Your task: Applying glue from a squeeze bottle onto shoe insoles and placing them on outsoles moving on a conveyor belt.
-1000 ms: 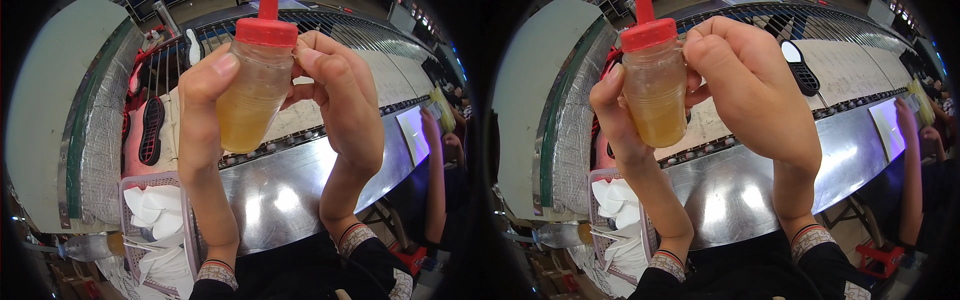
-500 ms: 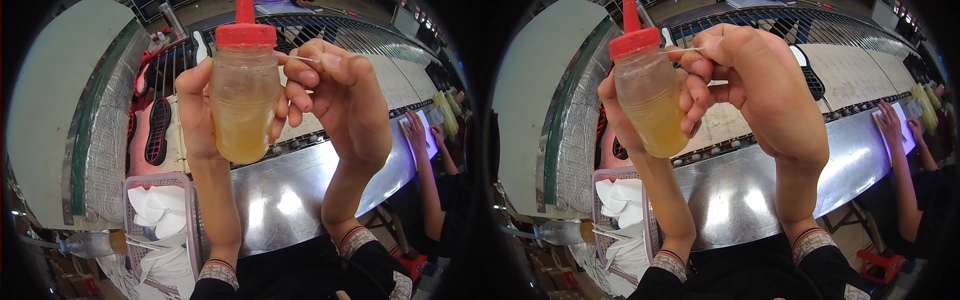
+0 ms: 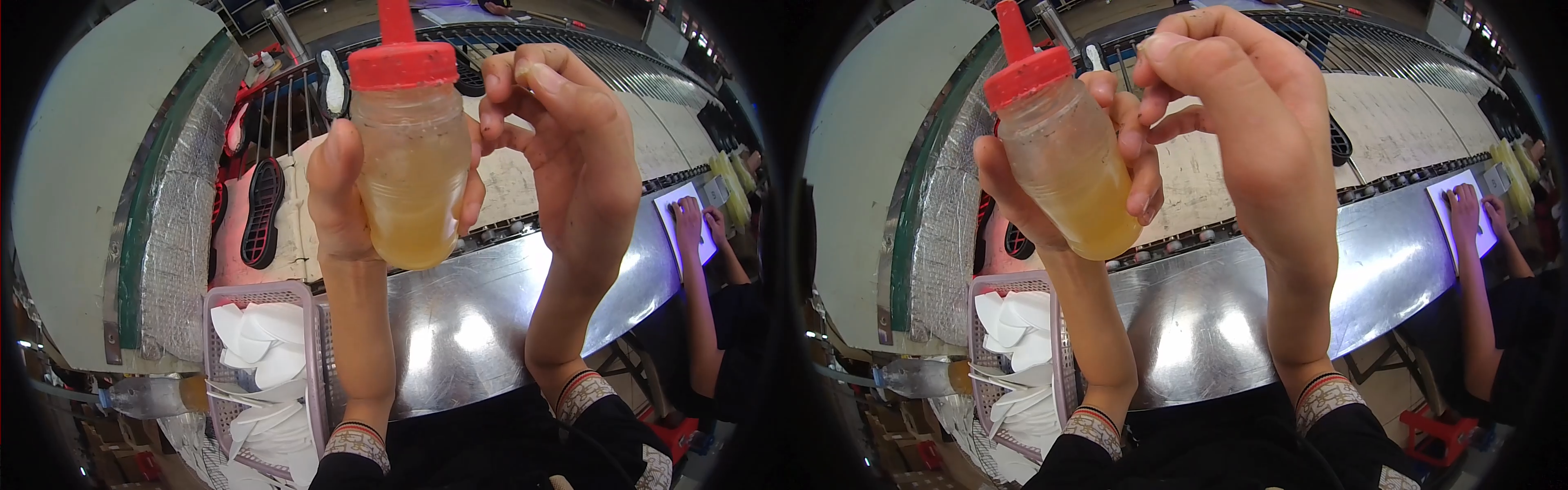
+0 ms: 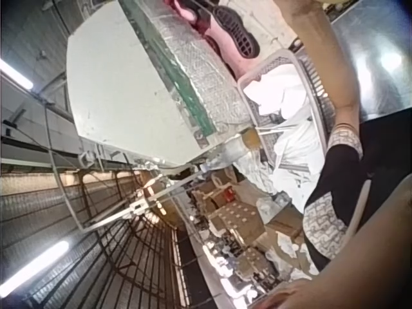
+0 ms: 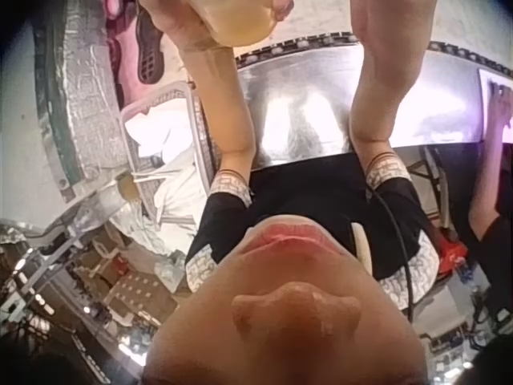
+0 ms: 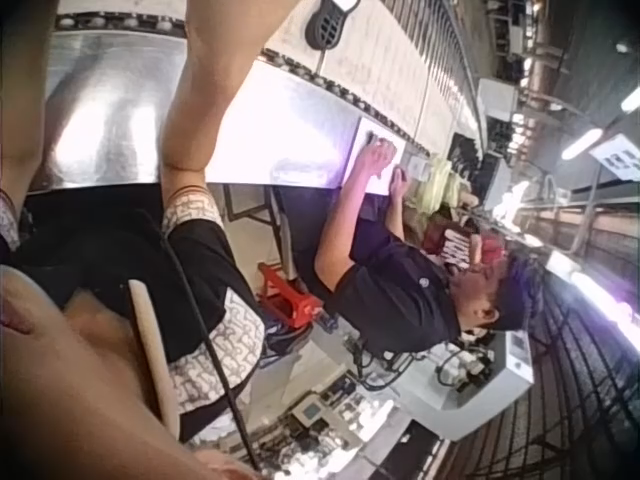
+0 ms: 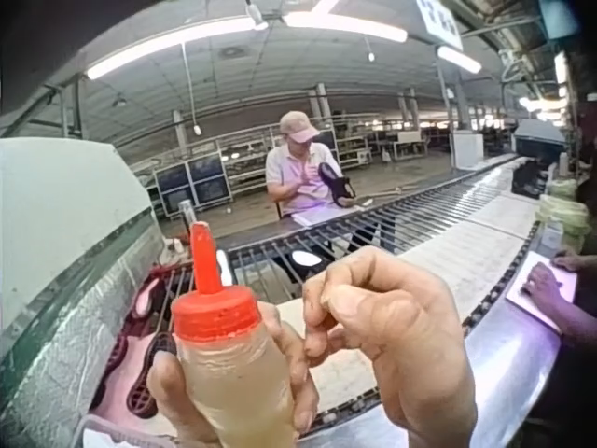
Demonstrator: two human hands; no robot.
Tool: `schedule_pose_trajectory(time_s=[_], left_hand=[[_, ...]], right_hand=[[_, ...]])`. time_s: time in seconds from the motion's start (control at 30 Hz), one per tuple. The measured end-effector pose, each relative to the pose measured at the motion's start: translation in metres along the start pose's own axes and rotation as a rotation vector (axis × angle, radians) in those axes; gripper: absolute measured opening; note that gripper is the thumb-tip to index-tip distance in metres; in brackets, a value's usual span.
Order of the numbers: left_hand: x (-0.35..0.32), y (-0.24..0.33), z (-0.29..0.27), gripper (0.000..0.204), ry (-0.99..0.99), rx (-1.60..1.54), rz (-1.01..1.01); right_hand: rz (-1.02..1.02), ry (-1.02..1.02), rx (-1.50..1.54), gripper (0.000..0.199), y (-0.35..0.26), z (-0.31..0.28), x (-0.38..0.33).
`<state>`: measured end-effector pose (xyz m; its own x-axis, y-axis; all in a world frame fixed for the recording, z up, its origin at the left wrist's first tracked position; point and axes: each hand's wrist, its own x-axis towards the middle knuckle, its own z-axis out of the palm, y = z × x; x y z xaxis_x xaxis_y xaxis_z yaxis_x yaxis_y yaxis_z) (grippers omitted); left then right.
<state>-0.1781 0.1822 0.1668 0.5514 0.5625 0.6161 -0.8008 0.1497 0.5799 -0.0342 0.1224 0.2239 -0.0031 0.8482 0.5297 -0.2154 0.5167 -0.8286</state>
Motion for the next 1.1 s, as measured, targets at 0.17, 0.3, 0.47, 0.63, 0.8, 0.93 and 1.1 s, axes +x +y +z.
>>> schedule_pose_trajectory(time_s=[0.17,0.3,0.47,0.63,0.8,0.93,1.1], left_hand=[[-0.003,-0.002,0.002,0.084,0.031,-0.013,0.017],[-0.002,0.001,0.006,0.085,0.113,0.146,0.05],[0.002,0.005,0.031,0.088,0.364,0.585,0.122],[0.004,0.005,0.033,0.082,0.354,0.591,0.14],[0.002,0.003,0.026,0.081,0.375,0.626,0.149],[-0.004,0.005,0.016,0.081,0.383,0.687,0.082],[0.001,0.0,0.026,0.086,0.373,0.548,0.069]], right_hand=[[-0.073,-0.034,0.014,0.023,0.006,-0.001,0.001],[-0.13,-0.027,-0.05,0.021,0.009,-0.004,0.0],[-0.186,-0.011,-0.122,0.017,0.013,-0.005,-0.001],[-0.195,-0.016,-0.122,0.016,0.011,-0.01,-0.003],[-0.139,-0.062,-0.104,0.015,0.011,-0.015,-0.002],[-0.148,-0.094,-0.111,0.016,0.01,-0.016,0.0],[-0.036,-0.02,-0.123,0.021,-0.001,-0.011,-0.002]])
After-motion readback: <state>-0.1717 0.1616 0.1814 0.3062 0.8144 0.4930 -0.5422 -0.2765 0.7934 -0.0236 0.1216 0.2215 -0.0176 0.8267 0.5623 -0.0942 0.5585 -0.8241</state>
